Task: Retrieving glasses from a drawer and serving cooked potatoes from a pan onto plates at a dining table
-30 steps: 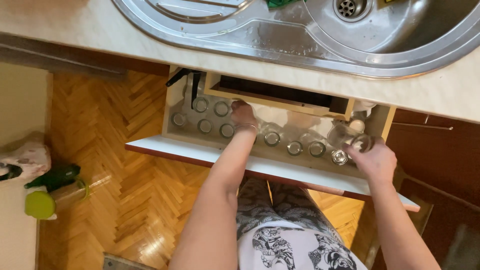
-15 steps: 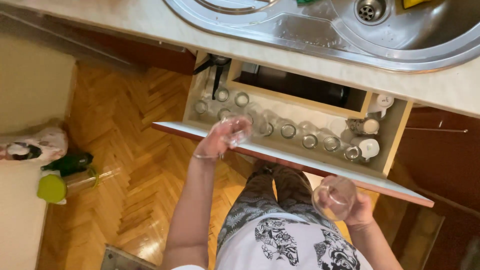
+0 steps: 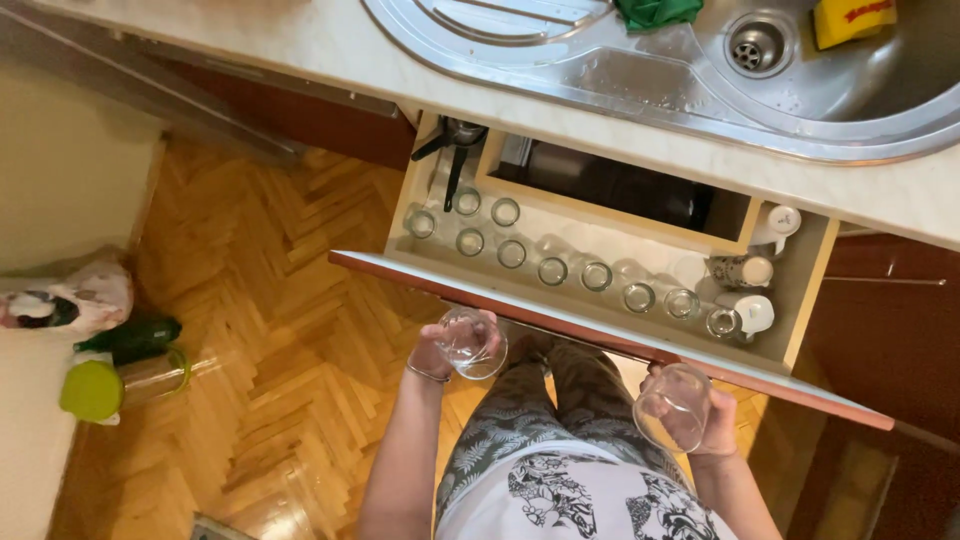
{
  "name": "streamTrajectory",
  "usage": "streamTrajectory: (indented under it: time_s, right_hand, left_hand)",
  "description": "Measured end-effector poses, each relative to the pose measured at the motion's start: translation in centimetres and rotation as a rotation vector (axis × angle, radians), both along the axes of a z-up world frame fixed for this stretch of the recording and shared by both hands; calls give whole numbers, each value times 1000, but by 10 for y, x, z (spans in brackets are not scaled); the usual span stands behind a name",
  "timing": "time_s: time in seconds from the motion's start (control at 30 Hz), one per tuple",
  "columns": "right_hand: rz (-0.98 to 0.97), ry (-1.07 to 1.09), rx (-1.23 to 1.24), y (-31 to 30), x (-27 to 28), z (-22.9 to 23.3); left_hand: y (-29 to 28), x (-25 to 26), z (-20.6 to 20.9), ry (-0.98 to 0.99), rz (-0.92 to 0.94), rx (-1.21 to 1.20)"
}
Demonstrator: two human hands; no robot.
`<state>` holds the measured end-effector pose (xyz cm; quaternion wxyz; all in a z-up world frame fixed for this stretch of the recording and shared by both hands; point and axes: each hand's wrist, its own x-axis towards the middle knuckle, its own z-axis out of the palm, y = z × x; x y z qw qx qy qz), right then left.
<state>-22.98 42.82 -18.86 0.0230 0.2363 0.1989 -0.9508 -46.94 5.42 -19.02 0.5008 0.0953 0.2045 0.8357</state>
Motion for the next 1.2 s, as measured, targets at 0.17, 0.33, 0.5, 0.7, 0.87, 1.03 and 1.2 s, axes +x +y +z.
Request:
streamTrajectory:
  time_s: [0.17, 0.33, 0.5, 0.7, 0.87, 1.03, 1.2]
  right_hand:
    - [3, -149, 161, 5, 4, -9]
    - [37, 66, 176, 13, -27, -19]
    - [67, 193, 242, 34, -61, -53]
    - [-10, 80, 282, 51, -121, -35]
    - [20, 71, 213, 81, -165, -40]
    - [181, -32, 178, 112, -168, -52]
    - [324, 65, 213, 84, -180, 4]
  left_hand:
    - [-2, 1, 1, -35, -6, 46]
    - [21, -17, 10, 9, 144, -105]
    - [25, -39, -70, -295, 236, 113]
    - [80, -105, -41, -6, 284, 42]
    - [104, -131, -19, -147, 311, 71]
    - [89, -75, -9, -396, 440, 234]
    - [75, 19, 54, -233, 424, 131]
